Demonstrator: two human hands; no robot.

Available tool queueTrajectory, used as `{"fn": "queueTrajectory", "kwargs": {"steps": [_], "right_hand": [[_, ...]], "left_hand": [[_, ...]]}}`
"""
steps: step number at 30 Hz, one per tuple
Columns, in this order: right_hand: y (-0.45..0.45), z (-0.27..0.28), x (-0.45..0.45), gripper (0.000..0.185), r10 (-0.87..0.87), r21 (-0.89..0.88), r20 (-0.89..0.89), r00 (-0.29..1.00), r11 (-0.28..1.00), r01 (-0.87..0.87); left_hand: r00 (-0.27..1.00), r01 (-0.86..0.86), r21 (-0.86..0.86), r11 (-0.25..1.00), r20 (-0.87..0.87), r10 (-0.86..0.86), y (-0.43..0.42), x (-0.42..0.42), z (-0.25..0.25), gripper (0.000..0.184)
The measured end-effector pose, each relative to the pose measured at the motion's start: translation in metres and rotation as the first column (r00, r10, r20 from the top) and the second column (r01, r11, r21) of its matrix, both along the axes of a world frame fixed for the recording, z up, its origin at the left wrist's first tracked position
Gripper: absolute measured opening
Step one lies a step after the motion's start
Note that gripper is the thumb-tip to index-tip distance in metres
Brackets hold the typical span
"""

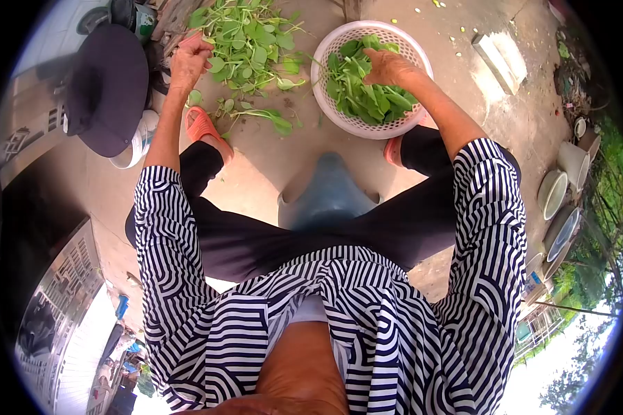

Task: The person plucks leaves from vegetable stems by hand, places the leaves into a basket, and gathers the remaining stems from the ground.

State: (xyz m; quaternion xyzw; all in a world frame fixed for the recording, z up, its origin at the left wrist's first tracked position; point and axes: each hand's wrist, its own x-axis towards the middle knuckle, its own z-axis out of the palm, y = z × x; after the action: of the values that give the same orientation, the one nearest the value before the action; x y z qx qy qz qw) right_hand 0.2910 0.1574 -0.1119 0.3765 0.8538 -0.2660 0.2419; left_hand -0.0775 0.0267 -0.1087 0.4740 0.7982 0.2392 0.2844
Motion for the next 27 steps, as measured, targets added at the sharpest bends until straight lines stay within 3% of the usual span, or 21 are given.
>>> {"fn": "queueTrajectory", "kwargs": {"steps": [1,3,5,6,7,9,10,12,17,19,21,25,27], "right_hand": [[0.002,-0.001,0.003,0.063,0.015,0.013,0.068,0.998,1.000,-0.015],[0.002,0.005,0.002,0.056,0.016,0.041,0.101,0.995,0.999,-0.021],[0.002,0.011,-0.003,0.045,0.071,0.076,0.268,0.961,0.993,-0.095],[-0.002,0.019,-0.007,0.033,0.082,0.114,0.261,0.962,0.987,-0.115],[-0.003,0.022,-0.012,0.033,0.078,0.110,0.271,0.959,0.988,-0.111],[-0.002,0.027,-0.018,0.027,0.112,0.038,0.302,0.947,0.991,-0.129],[-0.005,0.024,-0.017,0.024,0.103,0.079,0.264,0.959,0.989,-0.127],[-0.006,0.029,-0.019,0.023,0.093,0.073,0.257,0.962,0.991,-0.115],[-0.011,0.048,-0.026,0.022,0.105,0.096,0.125,0.987,0.988,-0.117],[-0.012,0.049,-0.026,0.023,0.120,0.105,0.116,0.986,0.986,-0.133],[-0.012,0.055,-0.028,0.023,0.138,0.121,0.109,0.984,0.981,-0.151],[-0.014,0.063,-0.029,0.021,0.154,0.103,0.113,0.982,0.981,-0.166],[-0.013,0.057,-0.031,0.022,0.150,0.134,0.084,0.985,0.978,-0.161]], "left_hand": [[0.994,0.061,-0.070,0.996,-0.088,-0.067,-0.011,-0.001,-0.030,0.017],[0.986,0.095,-0.184,0.978,-0.114,-0.117,-0.032,0.023,-0.062,0.016],[0.998,0.064,-0.037,0.997,0.002,-0.064,-0.034,0.059,-0.075,0.016],[0.995,0.037,0.024,0.999,0.095,-0.039,-0.027,0.080,-0.072,0.018],[0.982,0.004,0.082,0.997,0.189,-0.019,-0.017,0.101,-0.064,0.020],[0.992,0.055,0.041,0.998,0.108,-0.059,0.000,0.142,-0.044,0.025],[0.992,0.053,0.043,0.998,0.111,-0.058,0.004,0.158,-0.048,0.025],[0.956,0.280,-0.260,0.924,-0.014,-0.294,0.008,0.180,-0.061,0.025],[0.950,0.289,-0.192,0.938,-0.067,-0.306,0.007,0.178,-0.080,0.013],[0.905,0.379,-0.281,0.882,0.314,-0.288,0.019,0.154,-0.046,0.017],[0.774,0.335,-0.235,0.913,0.620,-0.125,0.029,0.125,-0.021,0.020],[0.778,0.223,-0.104,0.969,0.619,-0.112,0.036,0.090,-0.001,0.030],[0.930,0.283,-0.347,0.894,0.329,-0.166,0.032,0.109,-0.007,0.039]]}}
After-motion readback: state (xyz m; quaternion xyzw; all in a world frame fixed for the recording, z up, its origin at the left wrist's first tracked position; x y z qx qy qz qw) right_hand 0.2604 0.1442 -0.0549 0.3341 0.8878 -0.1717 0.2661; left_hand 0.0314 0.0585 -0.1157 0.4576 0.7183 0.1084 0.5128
